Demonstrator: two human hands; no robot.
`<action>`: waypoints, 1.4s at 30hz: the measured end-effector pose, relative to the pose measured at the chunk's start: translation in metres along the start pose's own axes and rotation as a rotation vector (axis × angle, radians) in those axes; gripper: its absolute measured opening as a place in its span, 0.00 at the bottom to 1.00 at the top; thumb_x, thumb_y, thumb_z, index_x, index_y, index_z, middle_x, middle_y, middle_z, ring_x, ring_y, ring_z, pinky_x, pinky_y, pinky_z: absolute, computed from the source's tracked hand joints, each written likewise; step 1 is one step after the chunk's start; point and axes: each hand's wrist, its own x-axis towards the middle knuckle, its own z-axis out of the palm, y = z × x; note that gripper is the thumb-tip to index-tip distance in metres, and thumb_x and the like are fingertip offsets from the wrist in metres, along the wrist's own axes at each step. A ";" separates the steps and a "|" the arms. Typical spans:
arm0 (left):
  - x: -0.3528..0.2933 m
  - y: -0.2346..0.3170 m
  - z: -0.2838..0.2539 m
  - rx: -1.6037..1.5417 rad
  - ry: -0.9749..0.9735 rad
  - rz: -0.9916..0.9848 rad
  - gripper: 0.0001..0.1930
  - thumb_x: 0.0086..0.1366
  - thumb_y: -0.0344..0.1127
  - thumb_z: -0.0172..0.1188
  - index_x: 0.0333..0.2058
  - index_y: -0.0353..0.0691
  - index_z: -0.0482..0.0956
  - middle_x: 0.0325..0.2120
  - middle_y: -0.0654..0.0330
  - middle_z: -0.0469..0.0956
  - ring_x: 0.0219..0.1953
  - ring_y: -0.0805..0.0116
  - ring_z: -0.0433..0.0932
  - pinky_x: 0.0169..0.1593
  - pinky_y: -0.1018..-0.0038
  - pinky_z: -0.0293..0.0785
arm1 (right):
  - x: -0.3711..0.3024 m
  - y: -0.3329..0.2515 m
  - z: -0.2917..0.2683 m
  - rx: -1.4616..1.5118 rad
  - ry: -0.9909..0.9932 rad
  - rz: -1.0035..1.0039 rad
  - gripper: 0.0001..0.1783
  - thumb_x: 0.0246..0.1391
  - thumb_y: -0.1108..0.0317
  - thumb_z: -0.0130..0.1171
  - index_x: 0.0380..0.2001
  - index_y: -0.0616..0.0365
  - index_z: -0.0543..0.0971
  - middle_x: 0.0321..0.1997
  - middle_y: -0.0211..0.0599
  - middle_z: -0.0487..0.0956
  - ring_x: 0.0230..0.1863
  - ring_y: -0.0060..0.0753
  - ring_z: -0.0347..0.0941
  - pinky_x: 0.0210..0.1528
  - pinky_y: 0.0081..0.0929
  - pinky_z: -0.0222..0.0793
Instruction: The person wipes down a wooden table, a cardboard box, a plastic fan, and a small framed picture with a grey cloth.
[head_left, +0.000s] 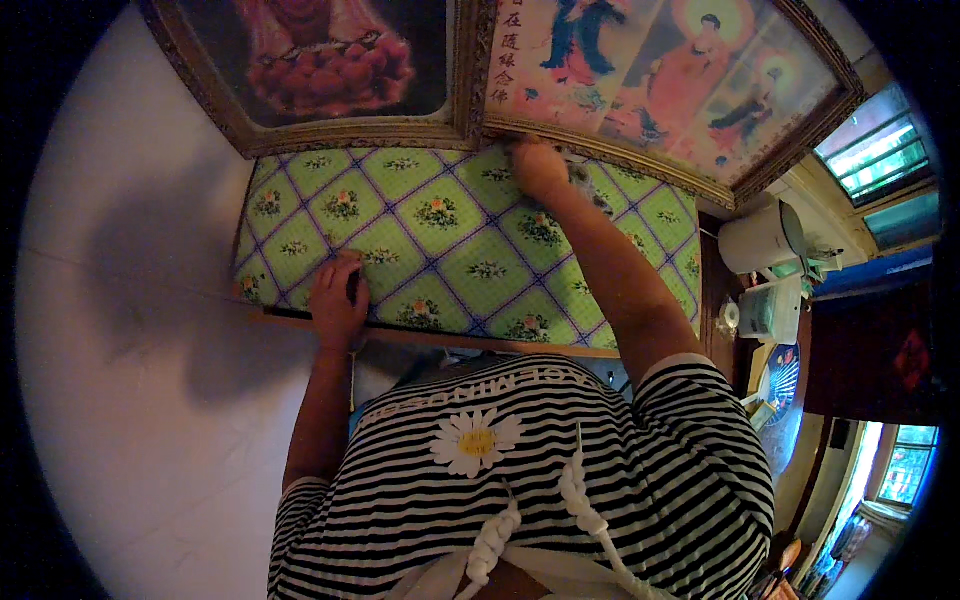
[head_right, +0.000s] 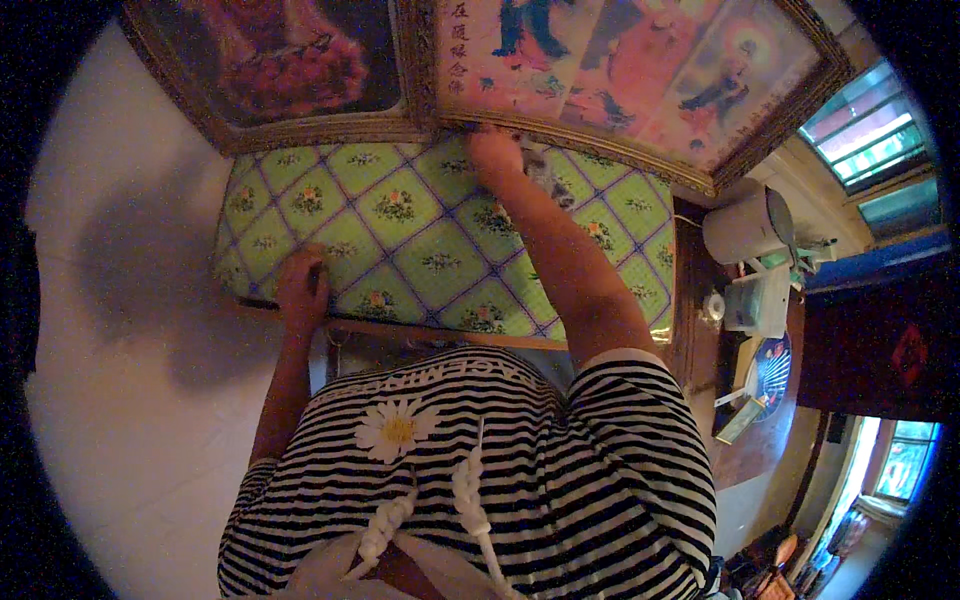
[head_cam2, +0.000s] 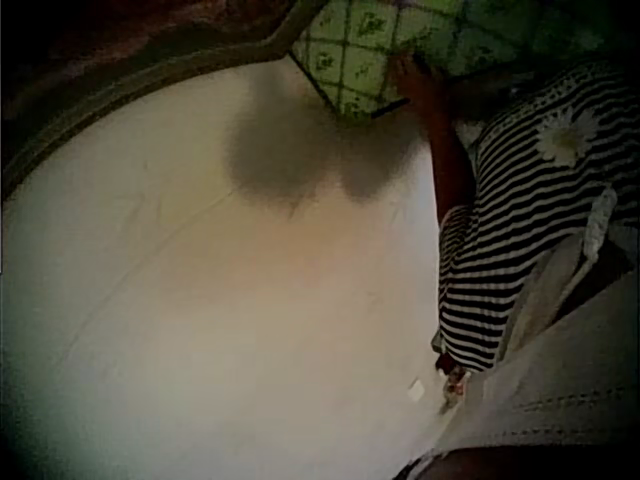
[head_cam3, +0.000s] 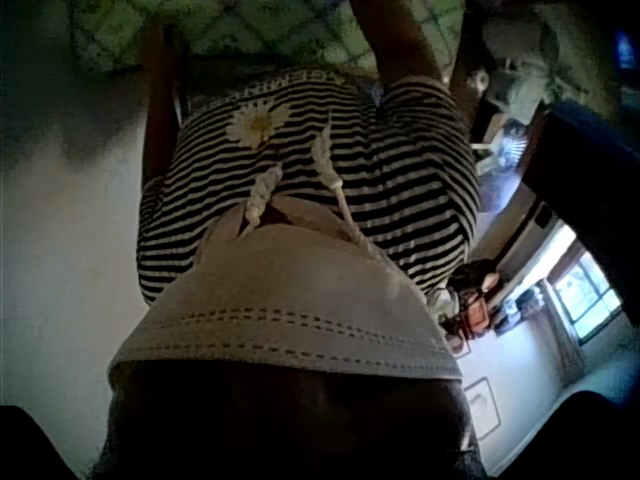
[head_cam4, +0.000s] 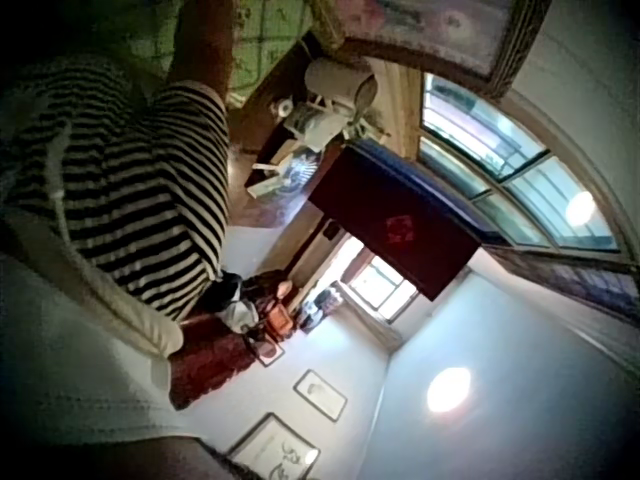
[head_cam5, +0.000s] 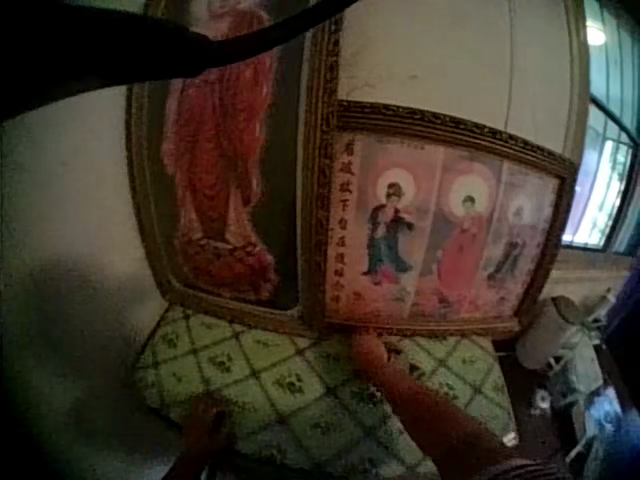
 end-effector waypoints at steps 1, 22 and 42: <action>-0.001 -0.002 -0.003 0.003 -0.002 0.011 0.12 0.48 0.31 0.56 0.35 0.42 0.72 0.33 0.54 0.73 0.40 0.53 0.70 0.44 0.62 0.66 | 0.003 -0.013 0.001 0.002 -0.016 -0.068 0.12 0.44 0.68 0.48 0.31 0.59 0.77 0.34 0.50 0.75 0.34 0.50 0.74 0.35 0.43 0.71; -0.001 0.001 -0.007 0.009 -0.007 0.019 0.13 0.47 0.30 0.57 0.35 0.42 0.72 0.36 0.56 0.72 0.40 0.54 0.70 0.44 0.63 0.67 | 0.003 -0.065 0.000 -0.069 -0.080 0.044 0.13 0.46 0.69 0.46 0.36 0.57 0.74 0.41 0.46 0.68 0.43 0.49 0.68 0.40 0.37 0.69; -0.001 0.007 -0.010 -0.047 -0.048 -0.044 0.12 0.47 0.30 0.56 0.34 0.40 0.72 0.36 0.55 0.73 0.41 0.55 0.70 0.46 0.65 0.67 | 0.027 -0.138 -0.004 -0.060 -0.014 -0.153 0.12 0.43 0.66 0.51 0.33 0.54 0.78 0.37 0.38 0.77 0.48 0.41 0.68 0.45 0.38 0.66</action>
